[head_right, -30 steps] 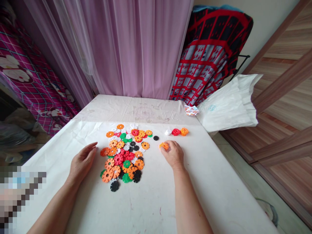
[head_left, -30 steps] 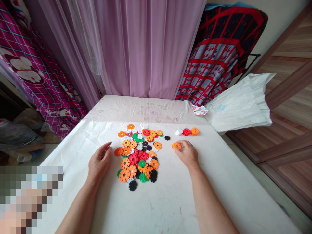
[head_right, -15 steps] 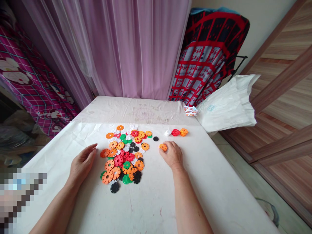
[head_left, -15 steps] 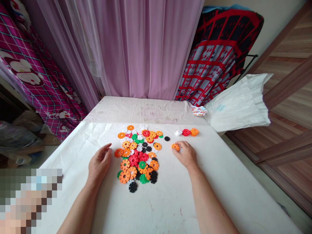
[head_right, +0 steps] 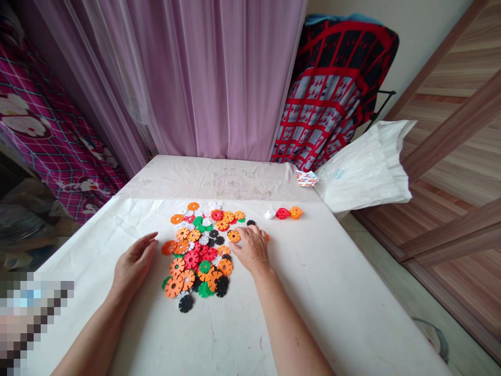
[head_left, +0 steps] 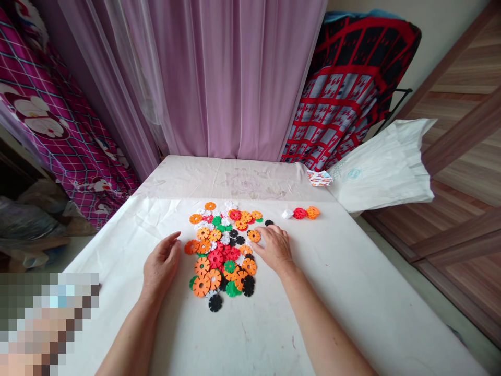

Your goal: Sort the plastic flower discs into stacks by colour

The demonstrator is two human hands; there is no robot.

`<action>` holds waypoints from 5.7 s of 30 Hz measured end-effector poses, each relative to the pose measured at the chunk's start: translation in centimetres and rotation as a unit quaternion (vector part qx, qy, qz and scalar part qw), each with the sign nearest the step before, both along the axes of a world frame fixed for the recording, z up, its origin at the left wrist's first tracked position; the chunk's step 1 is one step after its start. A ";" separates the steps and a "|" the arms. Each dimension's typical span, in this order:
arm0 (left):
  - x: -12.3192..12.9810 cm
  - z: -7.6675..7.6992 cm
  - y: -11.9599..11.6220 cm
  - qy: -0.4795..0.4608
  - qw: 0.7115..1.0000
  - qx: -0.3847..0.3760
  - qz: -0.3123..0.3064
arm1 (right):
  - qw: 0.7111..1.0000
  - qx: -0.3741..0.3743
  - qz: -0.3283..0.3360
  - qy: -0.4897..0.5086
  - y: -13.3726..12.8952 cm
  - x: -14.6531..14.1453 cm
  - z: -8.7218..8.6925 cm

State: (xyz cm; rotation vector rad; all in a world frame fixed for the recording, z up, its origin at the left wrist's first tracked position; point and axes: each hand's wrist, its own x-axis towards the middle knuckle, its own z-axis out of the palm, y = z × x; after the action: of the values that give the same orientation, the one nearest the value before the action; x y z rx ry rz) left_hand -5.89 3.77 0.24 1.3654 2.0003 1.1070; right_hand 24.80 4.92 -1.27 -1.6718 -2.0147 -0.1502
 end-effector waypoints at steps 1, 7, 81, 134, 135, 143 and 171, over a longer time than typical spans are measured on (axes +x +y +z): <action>0.0 0.0 0.0 0.001 1.000 0.003 0.001 | 1.000 -0.001 0.000 0.002 0.0 -0.1 0.0; -0.1 -0.1 0.0 0.013 1.000 -0.001 0.001 | 0.999 0.005 -0.007 0.039 0.3 -0.8 -0.2; -0.3 -0.7 0.0 0.005 1.000 0.016 -0.001 | 0.992 -0.072 -0.100 0.037 5.3 4.6 1.1; 2.4 0.3 -0.2 -0.061 0.995 0.082 0.016 | 0.991 0.026 0.064 0.115 -3.2 -0.7 -0.6; 2.4 0.3 -0.2 -0.067 0.995 0.078 0.019 | 0.990 0.019 0.058 0.126 -3.1 -0.7 -0.6; 2.4 0.3 -0.2 -0.093 0.993 0.074 0.021 | 0.957 -0.091 -0.007 0.276 -3.3 0.5 -0.3; 2.7 1.0 -0.2 -0.126 0.990 0.052 0.038 | 0.977 -0.097 -0.126 0.141 3.8 5.0 1.7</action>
State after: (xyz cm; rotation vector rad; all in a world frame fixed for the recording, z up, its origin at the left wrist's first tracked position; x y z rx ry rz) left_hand -3.18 3.52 1.22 1.1416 1.8452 1.3633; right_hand 29.83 8.68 0.41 -1.9448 -1.6468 0.1944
